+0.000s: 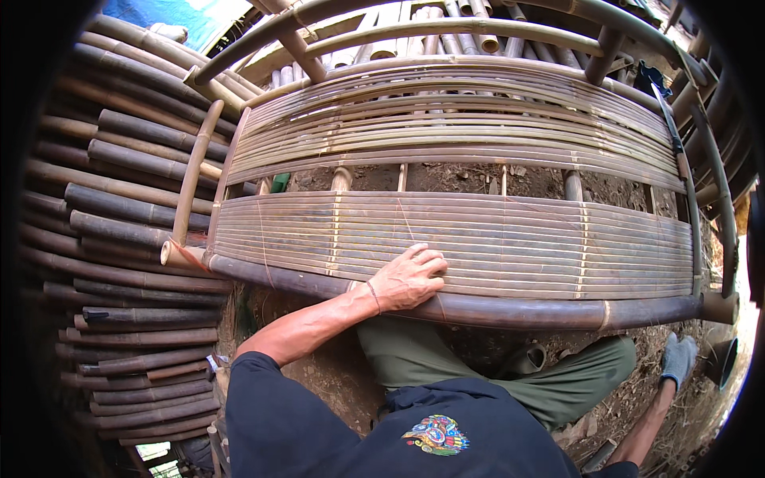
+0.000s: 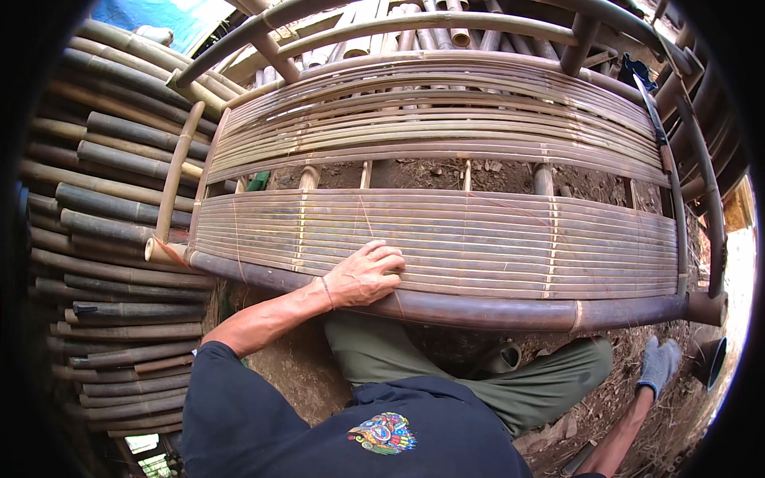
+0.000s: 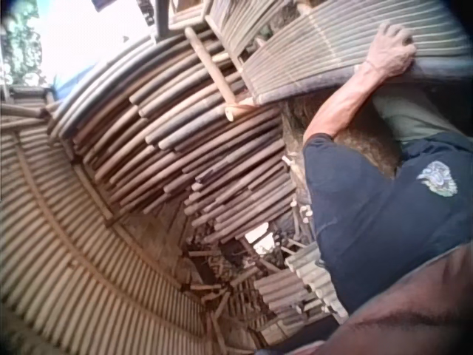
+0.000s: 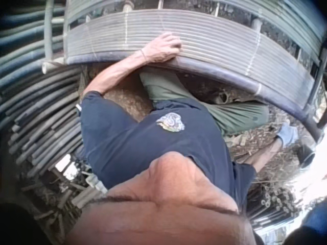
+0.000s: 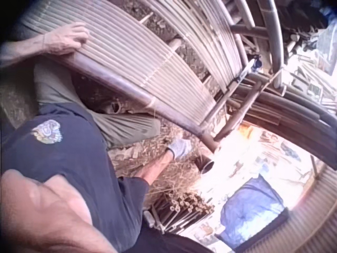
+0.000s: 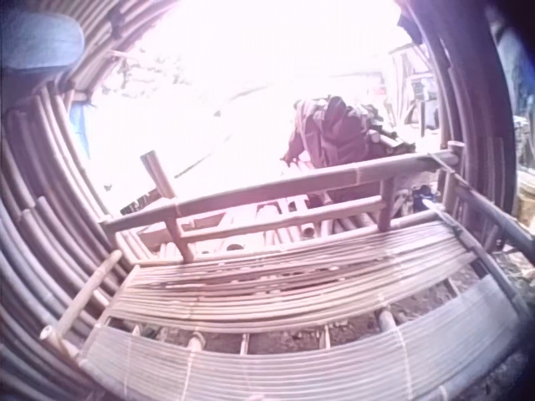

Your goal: The person weaves thin bamboo strips into a large circular bamboo frame using both hands. They interlace the strips through the frame's vertical supports and press them down to secure the weave.

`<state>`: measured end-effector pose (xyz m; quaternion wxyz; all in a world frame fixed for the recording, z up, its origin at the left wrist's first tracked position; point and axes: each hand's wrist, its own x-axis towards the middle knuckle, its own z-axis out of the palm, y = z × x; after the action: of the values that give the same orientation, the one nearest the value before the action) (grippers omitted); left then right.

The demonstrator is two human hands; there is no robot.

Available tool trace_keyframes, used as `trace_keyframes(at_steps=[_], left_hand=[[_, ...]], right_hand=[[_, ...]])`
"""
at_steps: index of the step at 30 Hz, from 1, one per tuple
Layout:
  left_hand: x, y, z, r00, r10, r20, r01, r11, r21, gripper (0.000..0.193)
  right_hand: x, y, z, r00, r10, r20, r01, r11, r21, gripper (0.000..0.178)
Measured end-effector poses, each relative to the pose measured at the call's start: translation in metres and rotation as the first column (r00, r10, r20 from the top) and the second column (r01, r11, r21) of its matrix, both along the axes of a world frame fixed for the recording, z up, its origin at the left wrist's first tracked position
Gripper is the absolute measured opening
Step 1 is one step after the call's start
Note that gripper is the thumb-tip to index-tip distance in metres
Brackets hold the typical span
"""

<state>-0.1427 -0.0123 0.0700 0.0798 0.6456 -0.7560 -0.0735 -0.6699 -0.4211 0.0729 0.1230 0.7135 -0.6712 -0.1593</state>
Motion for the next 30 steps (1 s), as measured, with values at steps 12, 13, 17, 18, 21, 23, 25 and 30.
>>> trace_keyframes(at_steps=[12, 13, 17, 18, 21, 23, 25, 30], left_hand=[[0.028, -0.02, 0.082, 0.935, 0.13, -0.331, -0.298, 0.796, -0.527, 0.007], [0.061, -0.01, 0.082, 0.887, 0.23, -0.4, -0.42, 0.761, -0.495, 0.005], [0.195, 0.029, 0.031, 0.642, 0.707, -0.295, -0.759, 0.64, -0.12, 0.02], [0.211, 0.024, 0.008, 0.637, 0.719, -0.276, -0.749, 0.663, 0.0, 0.023], [0.214, -0.013, -0.028, 0.682, 0.715, -0.154, -0.658, 0.691, 0.299, 0.039], [0.211, -0.037, -0.048, 0.655, 0.729, -0.198, -0.633, 0.673, 0.382, 0.038], [0.215, -0.051, -0.062, 0.731, 0.657, -0.184, -0.526, 0.715, 0.46, 0.035], [0.237, -0.084, -0.122, 0.866, 0.401, -0.298, -0.239, 0.856, 0.458, 0.02]], right_hand=[[0.326, 0.269, 0.105, 0.247, -0.544, 0.802, -0.697, 0.475, 0.537, 0.021], [0.325, 0.254, 0.101, 0.055, -0.563, 0.825, -0.696, 0.571, 0.435, 0.02], [0.373, 0.183, 0.097, -0.274, -0.324, 0.906, -0.561, 0.818, 0.123, 0.027], [0.403, 0.173, 0.089, -0.168, -0.119, 0.979, -0.43, 0.902, 0.035, 0.027], [0.468, 0.139, 0.018, 0.318, 0.744, 0.588, -0.563, 0.647, -0.515, 0.027], [0.518, 0.157, -0.019, 0.527, 0.822, 0.215, -0.733, 0.567, -0.374, 0.023], [0.567, 0.191, -0.043, 0.565, 0.69, 0.452, -0.786, 0.616, 0.042, 0.022], [0.633, 0.19, -0.105, -0.033, 0.865, 0.501, -0.955, -0.176, 0.241, 0.019]])
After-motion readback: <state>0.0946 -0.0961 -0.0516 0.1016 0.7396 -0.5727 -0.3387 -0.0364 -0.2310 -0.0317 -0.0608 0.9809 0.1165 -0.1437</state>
